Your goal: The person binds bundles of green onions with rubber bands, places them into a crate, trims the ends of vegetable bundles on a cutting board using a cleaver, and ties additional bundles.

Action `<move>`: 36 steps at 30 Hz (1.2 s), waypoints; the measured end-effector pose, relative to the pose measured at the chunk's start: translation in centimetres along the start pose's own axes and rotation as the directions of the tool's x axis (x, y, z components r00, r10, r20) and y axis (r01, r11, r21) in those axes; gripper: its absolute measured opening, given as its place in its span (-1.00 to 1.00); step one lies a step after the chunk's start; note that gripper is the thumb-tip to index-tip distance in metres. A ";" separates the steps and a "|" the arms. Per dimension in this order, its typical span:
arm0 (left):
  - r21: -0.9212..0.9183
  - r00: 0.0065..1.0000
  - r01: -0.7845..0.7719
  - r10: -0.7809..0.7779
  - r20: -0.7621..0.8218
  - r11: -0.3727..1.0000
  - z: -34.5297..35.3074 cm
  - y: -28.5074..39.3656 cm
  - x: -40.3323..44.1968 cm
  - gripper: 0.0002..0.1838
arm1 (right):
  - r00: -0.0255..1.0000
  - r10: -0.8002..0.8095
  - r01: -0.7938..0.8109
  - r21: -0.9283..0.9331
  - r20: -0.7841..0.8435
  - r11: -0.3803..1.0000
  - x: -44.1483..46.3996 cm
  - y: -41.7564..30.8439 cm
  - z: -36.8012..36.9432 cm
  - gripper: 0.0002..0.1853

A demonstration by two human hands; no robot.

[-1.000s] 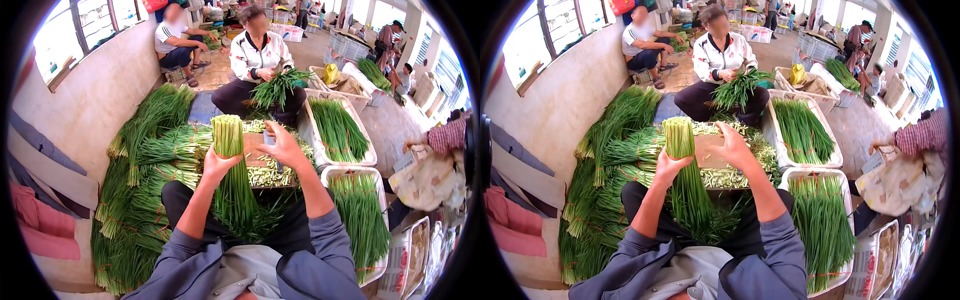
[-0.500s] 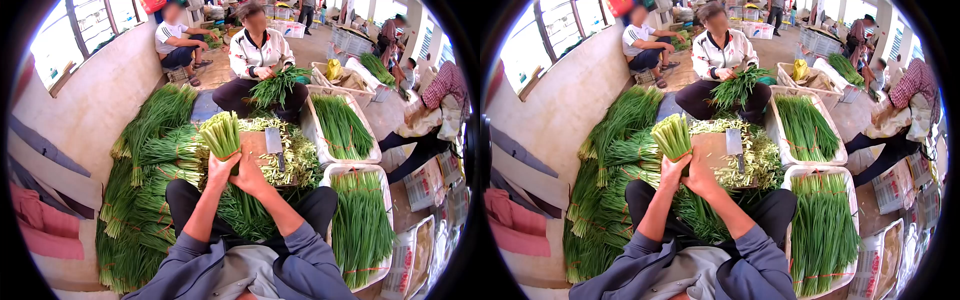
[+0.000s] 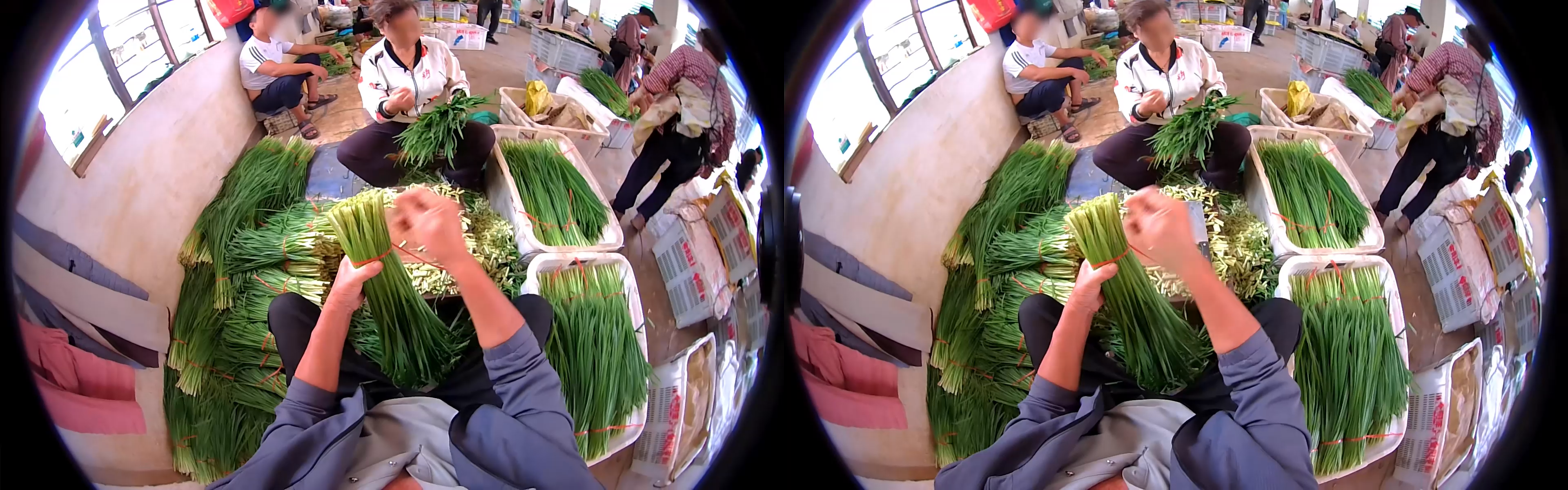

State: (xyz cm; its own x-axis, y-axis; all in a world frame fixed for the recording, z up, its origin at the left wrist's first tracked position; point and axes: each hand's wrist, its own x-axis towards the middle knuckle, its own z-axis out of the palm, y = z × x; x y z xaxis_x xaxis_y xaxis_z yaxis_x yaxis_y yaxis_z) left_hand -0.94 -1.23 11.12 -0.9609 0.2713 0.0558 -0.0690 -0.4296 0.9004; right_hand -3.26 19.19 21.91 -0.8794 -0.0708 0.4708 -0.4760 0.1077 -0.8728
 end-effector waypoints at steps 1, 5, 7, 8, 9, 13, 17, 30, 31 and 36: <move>-0.013 1.000 0.008 -0.008 0.020 1.000 -0.4 -0.2 -0.1 -0.33 | 0.985 0.036 -0.006 0.173 -0.169 0.985 1.3 -0.1 -1.6 -0.87; -0.062 0.999 0.036 -0.036 0.000 0.997 -1.7 -0.4 -0.5 -0.32 | 0.970 0.076 -0.057 0.089 -0.232 0.994 2.2 1.5 -6.4 -0.89; -0.056 0.999 0.041 -0.041 0.004 0.998 -1.5 -0.5 -0.1 -0.33 | 0.981 0.133 -0.094 -0.258 0.139 0.962 0.0 1.6 -5.1 -0.54; -0.050 0.999 0.050 -0.050 0.008 0.998 -1.3 -0.6 0.0 -0.33 | 0.953 0.221 -0.190 -0.161 0.208 0.969 -0.7 1.9 -3.8 -0.25; -0.052 0.999 0.050 -0.050 0.012 0.997 -0.6 -0.2 0.0 -0.33 | 0.930 0.280 -0.260 -0.116 0.237 0.959 -1.3 1.4 -2.7 0.01; 0.181 0.999 -0.024 0.016 0.043 0.983 1.5 0.7 -0.3 -0.36 | 0.965 0.094 -0.125 0.115 0.243 0.985 -3.5 3.5 1.4 0.13; 0.257 0.995 -0.101 0.093 0.041 0.961 2.5 0.8 -0.3 -0.28 | 0.954 0.110 -0.137 0.076 0.280 0.988 -4.2 3.5 1.3 0.05; 0.470 0.971 -0.199 0.238 -0.025 0.860 1.6 0.0 -0.7 -0.19 | 0.995 0.014 -0.029 -0.154 -0.094 0.988 -7.5 0.3 -4.3 -0.81; 0.475 0.973 -0.191 0.228 -0.022 0.859 1.5 -0.2 -0.6 -0.20 | 0.995 0.016 -0.032 -0.160 -0.102 0.987 -7.5 -0.6 -4.3 -0.81; 0.451 0.973 -0.215 0.232 0.020 0.866 2.3 -0.2 -1.0 -0.19 | 0.966 0.182 -0.171 0.077 -0.183 0.982 -5.7 -1.9 -4.7 -0.85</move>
State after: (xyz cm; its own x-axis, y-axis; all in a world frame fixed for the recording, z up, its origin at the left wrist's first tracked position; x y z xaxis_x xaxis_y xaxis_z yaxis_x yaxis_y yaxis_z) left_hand 0.60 0.54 11.87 -0.9453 0.1811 0.2713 0.2682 -0.0416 0.9625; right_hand 2.58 24.02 21.48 -0.9385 0.1323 0.3191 -0.3163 0.0416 -0.9477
